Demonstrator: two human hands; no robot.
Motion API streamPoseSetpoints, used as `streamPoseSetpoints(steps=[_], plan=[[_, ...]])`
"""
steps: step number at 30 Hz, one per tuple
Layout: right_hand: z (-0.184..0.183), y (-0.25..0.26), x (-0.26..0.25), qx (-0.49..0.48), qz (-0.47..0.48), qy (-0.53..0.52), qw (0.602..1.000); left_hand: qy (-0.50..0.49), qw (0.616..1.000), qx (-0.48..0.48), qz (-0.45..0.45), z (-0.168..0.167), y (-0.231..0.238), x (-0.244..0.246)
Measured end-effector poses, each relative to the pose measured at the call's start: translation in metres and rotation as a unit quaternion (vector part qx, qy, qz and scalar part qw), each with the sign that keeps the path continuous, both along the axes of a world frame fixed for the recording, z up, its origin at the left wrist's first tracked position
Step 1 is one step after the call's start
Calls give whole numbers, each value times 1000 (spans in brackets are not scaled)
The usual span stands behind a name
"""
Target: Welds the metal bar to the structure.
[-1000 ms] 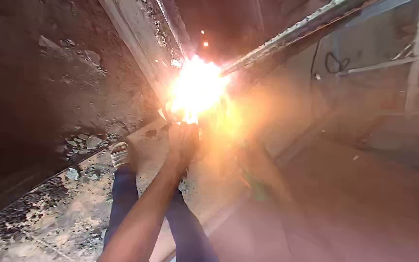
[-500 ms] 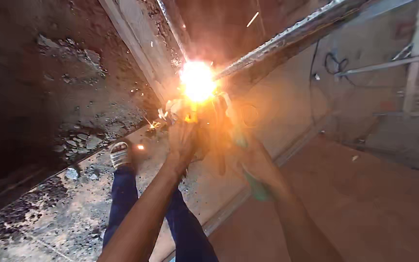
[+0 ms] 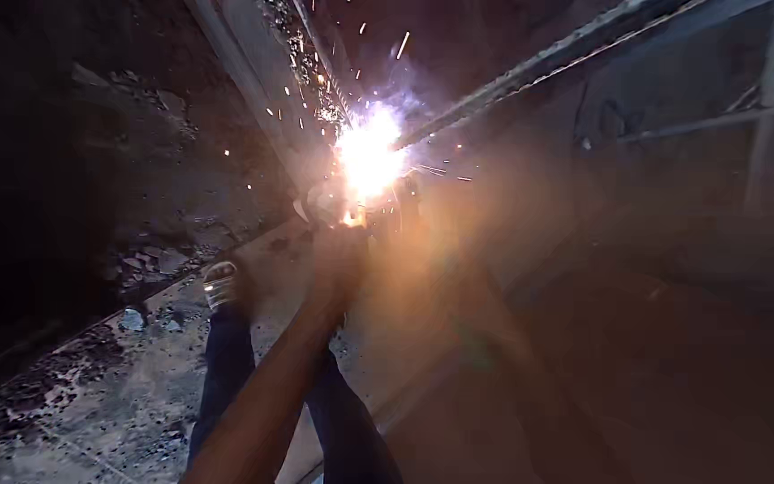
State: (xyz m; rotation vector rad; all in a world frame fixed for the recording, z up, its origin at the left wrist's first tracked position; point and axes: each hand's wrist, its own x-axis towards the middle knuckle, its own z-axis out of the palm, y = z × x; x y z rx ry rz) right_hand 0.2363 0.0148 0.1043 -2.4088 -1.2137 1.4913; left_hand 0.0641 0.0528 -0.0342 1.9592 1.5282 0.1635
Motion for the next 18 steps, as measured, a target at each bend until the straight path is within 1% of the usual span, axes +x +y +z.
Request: streamPoseSetpoints(steps=[1, 3, 4, 5, 6, 7, 8, 9, 10, 11, 14, 16, 18], plan=[[-1, 1, -1, -11, -4, -5, 1000, 5, 1000, 8, -1, 1, 2, 0], [0, 1, -1, -8, 2, -10, 1000, -6, 1000, -21, -6, 5, 0, -4], [2, 0, -1, 7, 12, -7, 1000, -37, 998, -54, 1, 4, -6, -8], [3, -1, -1, 22, 18, -5, 1000, -96, 989, -112, 17, 4, -17, -15], [3, -1, -2, 29, 19, -6, 999, -143, 978, -148, 28, 2, -25, -22], [3, 0, -2, 21, 19, -7, 1000, -153, 977, -143, 36, 2, -24, -21], [2, 1, -2, 6, 17, -10, 1000, -117, 986, -115, 28, 4, -16, -15], [1, 3, -2, -10, 13, -14, 1000, -65, 996, -58, 14, 7, -5, -9], [0, 4, -2, -18, 9, -15, 1000, -52, 998, -24, 22, 11, 0, -5], [-2, 4, -1, -20, 7, -14, 1000, -53, 998, -19, 23, 14, 1, -4], [-4, 4, -1, -20, 5, -15, 1000, -49, 998, 0, 32, 5, 4, 0], [-4, 4, -2, -24, 8, -21, 999, -36, 999, -1, 34, -3, 8, 4], [-3, 4, -2, -23, 9, -22, 999, -29, 999, -9, 30, -3, 10, 5]])
